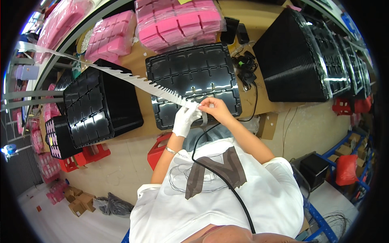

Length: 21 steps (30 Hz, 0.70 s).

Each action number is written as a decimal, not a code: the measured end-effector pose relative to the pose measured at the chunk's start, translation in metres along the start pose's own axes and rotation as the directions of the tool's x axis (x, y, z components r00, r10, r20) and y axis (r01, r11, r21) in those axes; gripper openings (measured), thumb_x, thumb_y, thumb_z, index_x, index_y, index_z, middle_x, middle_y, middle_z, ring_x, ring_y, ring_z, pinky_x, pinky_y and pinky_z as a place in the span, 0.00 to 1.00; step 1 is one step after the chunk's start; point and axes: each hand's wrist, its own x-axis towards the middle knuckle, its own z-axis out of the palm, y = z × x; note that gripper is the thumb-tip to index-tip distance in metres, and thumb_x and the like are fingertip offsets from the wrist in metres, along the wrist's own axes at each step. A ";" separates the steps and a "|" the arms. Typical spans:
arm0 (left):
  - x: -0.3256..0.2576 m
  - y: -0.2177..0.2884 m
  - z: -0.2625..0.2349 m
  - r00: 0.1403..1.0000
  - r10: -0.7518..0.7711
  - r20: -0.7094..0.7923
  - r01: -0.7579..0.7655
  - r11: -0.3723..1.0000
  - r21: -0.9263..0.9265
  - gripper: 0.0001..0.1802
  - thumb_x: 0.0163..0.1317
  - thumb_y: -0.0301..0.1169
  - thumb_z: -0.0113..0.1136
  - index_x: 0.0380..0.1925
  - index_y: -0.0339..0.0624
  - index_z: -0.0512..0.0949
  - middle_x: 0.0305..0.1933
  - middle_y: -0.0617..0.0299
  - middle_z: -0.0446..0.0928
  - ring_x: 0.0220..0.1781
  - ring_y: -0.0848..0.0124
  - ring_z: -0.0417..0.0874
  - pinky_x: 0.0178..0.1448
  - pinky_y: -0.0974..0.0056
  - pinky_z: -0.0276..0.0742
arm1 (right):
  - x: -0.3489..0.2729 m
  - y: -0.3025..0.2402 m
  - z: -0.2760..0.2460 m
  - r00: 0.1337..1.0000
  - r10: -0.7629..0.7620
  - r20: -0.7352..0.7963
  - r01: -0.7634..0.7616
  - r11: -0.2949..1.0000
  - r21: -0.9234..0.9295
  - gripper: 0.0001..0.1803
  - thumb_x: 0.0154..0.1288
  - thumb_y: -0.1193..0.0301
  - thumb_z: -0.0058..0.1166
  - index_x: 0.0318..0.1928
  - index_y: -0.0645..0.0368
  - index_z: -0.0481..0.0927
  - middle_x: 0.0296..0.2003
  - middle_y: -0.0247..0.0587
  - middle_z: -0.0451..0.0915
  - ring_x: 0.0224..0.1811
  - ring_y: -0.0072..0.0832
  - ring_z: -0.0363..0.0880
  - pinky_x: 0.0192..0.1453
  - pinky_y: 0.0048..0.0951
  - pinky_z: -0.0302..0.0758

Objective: The person assembles plastic containers by hand, inserting foam inserts into them and then securing the containers with plastic strips.

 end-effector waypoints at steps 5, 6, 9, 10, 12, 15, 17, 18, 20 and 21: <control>-0.007 0.000 0.006 0.999 0.012 -0.047 -0.003 0.981 0.193 0.14 0.67 0.35 0.64 0.47 0.37 0.79 0.39 0.61 0.83 0.33 0.75 0.83 0.39 0.72 0.78 | -0.020 -0.003 0.001 0.970 -0.206 -0.127 0.171 0.954 -0.245 0.06 0.58 0.74 0.69 0.35 0.59 0.85 0.24 0.24 0.70 0.26 0.13 0.64 0.32 0.18 0.63; -0.008 -0.002 0.007 0.997 0.031 -0.072 -0.010 0.963 0.268 0.15 0.67 0.35 0.64 0.46 0.36 0.79 0.38 0.61 0.83 0.33 0.75 0.83 0.39 0.72 0.78 | -0.029 -0.007 0.001 0.945 -0.311 -0.102 0.266 0.911 -0.315 0.06 0.57 0.74 0.69 0.34 0.59 0.85 0.23 0.24 0.68 0.26 0.13 0.63 0.32 0.19 0.62; -0.014 -0.004 0.009 0.997 0.051 -0.051 -0.030 0.934 0.357 0.14 0.66 0.35 0.66 0.43 0.35 0.80 0.37 0.60 0.83 0.33 0.76 0.82 0.38 0.72 0.77 | -0.050 -0.013 -0.010 0.920 -0.375 -0.112 0.315 0.880 -0.356 0.05 0.56 0.76 0.69 0.33 0.60 0.85 0.21 0.24 0.65 0.25 0.14 0.61 0.31 0.21 0.61; -0.016 -0.004 0.009 0.998 0.048 -0.046 -0.029 0.933 0.359 0.14 0.66 0.35 0.66 0.43 0.35 0.80 0.37 0.60 0.83 0.33 0.76 0.82 0.38 0.72 0.77 | -0.059 -0.014 -0.019 0.930 -0.336 -0.151 0.274 0.904 -0.327 0.04 0.56 0.76 0.69 0.32 0.60 0.86 0.21 0.24 0.65 0.25 0.15 0.61 0.30 0.21 0.61; -0.018 -0.006 0.004 0.992 0.096 -0.076 -0.057 0.911 0.407 0.13 0.64 0.33 0.67 0.42 0.34 0.80 0.36 0.58 0.83 0.32 0.76 0.82 0.37 0.72 0.77 | -0.059 0.001 -0.052 0.902 -0.332 -0.276 0.203 0.891 -0.407 0.05 0.55 0.75 0.70 0.31 0.60 0.86 0.21 0.27 0.65 0.24 0.17 0.60 0.28 0.24 0.60; -0.016 -0.012 -0.009 0.991 0.117 -0.069 -0.073 0.885 0.460 0.13 0.63 0.31 0.69 0.41 0.34 0.80 0.35 0.58 0.83 0.30 0.76 0.81 0.37 0.72 0.76 | -0.054 0.014 -0.082 0.896 -0.361 -0.259 0.093 0.722 -0.686 0.06 0.55 0.72 0.68 0.32 0.58 0.84 0.22 0.33 0.71 0.23 0.26 0.70 0.29 0.30 0.67; -0.019 -0.010 -0.007 0.992 0.116 -0.053 -0.079 0.885 0.458 0.13 0.63 0.31 0.69 0.41 0.33 0.80 0.35 0.59 0.83 0.30 0.76 0.81 0.36 0.72 0.76 | -0.051 0.017 -0.083 0.867 -0.459 -0.194 0.089 0.526 -0.846 0.07 0.56 0.70 0.65 0.34 0.55 0.81 0.27 0.39 0.79 0.29 0.39 0.79 0.33 0.38 0.74; -0.020 -0.009 -0.006 0.992 0.116 -0.040 -0.086 0.886 0.455 0.13 0.63 0.31 0.69 0.41 0.33 0.80 0.34 0.59 0.82 0.30 0.76 0.81 0.36 0.72 0.76 | -0.048 0.017 -0.083 0.866 -0.461 -0.196 0.089 0.527 -0.845 0.07 0.56 0.70 0.65 0.34 0.55 0.81 0.27 0.39 0.79 0.29 0.39 0.79 0.33 0.38 0.74; -0.019 -0.009 -0.008 0.992 0.111 -0.054 -0.076 0.897 0.436 0.13 0.63 0.31 0.69 0.40 0.33 0.80 0.34 0.59 0.82 0.30 0.76 0.81 0.36 0.72 0.76 | -0.045 0.015 -0.081 0.878 -0.426 -0.218 0.020 0.487 -0.873 0.06 0.58 0.69 0.63 0.35 0.53 0.79 0.32 0.40 0.83 0.35 0.45 0.82 0.36 0.43 0.77; -0.020 -0.009 -0.009 0.992 0.106 -0.067 -0.069 0.907 0.416 0.13 0.63 0.31 0.69 0.40 0.33 0.80 0.34 0.59 0.82 0.30 0.76 0.81 0.36 0.72 0.75 | -0.045 0.015 -0.082 0.879 -0.425 -0.218 0.019 0.487 -0.873 0.06 0.58 0.69 0.63 0.35 0.53 0.79 0.32 0.40 0.83 0.35 0.45 0.82 0.36 0.43 0.77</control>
